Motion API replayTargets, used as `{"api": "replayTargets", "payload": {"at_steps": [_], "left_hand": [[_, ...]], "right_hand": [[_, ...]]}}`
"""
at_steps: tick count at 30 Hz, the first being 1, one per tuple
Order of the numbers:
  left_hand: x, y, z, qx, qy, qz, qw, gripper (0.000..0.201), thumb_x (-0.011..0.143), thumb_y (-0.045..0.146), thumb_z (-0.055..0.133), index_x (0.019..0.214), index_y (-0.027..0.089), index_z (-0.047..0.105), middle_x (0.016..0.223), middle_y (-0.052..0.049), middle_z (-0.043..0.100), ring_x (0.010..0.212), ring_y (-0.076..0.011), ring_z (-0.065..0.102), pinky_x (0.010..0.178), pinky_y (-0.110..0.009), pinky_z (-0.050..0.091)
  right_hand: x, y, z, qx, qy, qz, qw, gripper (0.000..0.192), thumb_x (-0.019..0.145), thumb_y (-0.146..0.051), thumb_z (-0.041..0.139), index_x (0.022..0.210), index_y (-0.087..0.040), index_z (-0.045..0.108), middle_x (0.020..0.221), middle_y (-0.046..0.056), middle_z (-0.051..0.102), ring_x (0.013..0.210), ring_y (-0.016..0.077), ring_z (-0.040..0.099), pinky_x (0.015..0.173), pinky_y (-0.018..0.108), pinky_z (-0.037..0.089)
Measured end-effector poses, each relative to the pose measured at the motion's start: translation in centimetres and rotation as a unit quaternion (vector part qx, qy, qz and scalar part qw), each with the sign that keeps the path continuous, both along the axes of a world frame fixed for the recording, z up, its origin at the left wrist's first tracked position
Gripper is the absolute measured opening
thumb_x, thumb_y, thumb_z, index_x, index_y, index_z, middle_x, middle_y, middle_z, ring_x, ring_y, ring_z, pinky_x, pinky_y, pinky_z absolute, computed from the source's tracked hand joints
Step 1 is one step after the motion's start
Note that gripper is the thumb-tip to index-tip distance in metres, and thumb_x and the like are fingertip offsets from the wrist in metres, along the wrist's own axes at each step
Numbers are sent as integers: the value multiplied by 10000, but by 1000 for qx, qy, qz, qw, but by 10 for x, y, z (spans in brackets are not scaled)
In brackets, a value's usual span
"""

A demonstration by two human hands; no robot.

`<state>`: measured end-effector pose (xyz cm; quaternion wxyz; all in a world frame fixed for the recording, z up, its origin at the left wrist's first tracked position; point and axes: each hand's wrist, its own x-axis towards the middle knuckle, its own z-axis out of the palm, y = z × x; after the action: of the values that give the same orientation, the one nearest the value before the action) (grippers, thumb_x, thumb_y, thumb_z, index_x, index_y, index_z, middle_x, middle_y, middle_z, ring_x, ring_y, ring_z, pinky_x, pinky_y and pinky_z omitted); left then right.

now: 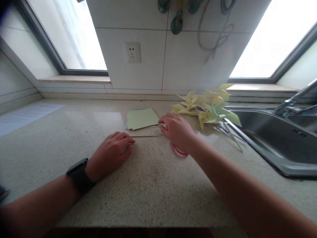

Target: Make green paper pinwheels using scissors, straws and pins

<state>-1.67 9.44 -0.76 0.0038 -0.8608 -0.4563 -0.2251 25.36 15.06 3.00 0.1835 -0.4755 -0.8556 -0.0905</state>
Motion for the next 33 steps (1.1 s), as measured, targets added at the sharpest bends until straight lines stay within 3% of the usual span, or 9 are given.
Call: {"api": "replayTargets", "payload": {"at_steps": [6, 11, 20, 27, 33], "left_hand": [[-5, 3, 1, 11, -59, 6, 998, 181, 923, 135, 555, 990, 200, 711, 984, -77, 716, 967, -255, 623, 917, -466, 520], [-10, 10, -2, 19, -118, 35, 992, 175, 906, 107, 559, 962, 195, 700, 963, -71, 727, 952, -248, 631, 906, -456, 520], [-14, 15, -5, 6, -174, 57, 983, 180, 897, 101, 562, 936, 200, 708, 956, -61, 740, 955, -237, 645, 915, -457, 522], [-14, 17, -7, -10, -193, 64, 979, 180, 890, 120, 570, 930, 210, 720, 952, -61, 743, 953, -243, 652, 869, -446, 543], [-16, 21, -10, -18, -227, 86, 970, 181, 898, 145, 556, 922, 209, 724, 941, -69, 745, 897, -233, 660, 812, -425, 554]], "right_hand": [[-45, 38, -3, -61, -76, 59, 994, 320, 946, -246, 617, 1256, -167, 631, 1273, 112, 676, 1194, 247, 611, 1036, 375, 458], [-66, 59, -14, -102, -141, 51, 983, 336, 973, -359, 617, 1256, -179, 609, 1265, 98, 635, 1079, 231, 647, 926, 454, 549], [-60, 50, -13, -109, -174, 42, 978, 284, 981, -362, 606, 1186, -167, 635, 1187, 82, 660, 1024, 212, 660, 892, 433, 564], [-55, 53, -16, -89, -127, -25, 988, 308, 981, -370, 606, 1215, -170, 620, 1204, 86, 650, 1018, 212, 659, 878, 428, 568], [-54, 60, -19, -109, -92, -17, 990, 308, 981, -372, 604, 1217, -175, 621, 1208, 87, 649, 1012, 209, 659, 872, 421, 570]]}}
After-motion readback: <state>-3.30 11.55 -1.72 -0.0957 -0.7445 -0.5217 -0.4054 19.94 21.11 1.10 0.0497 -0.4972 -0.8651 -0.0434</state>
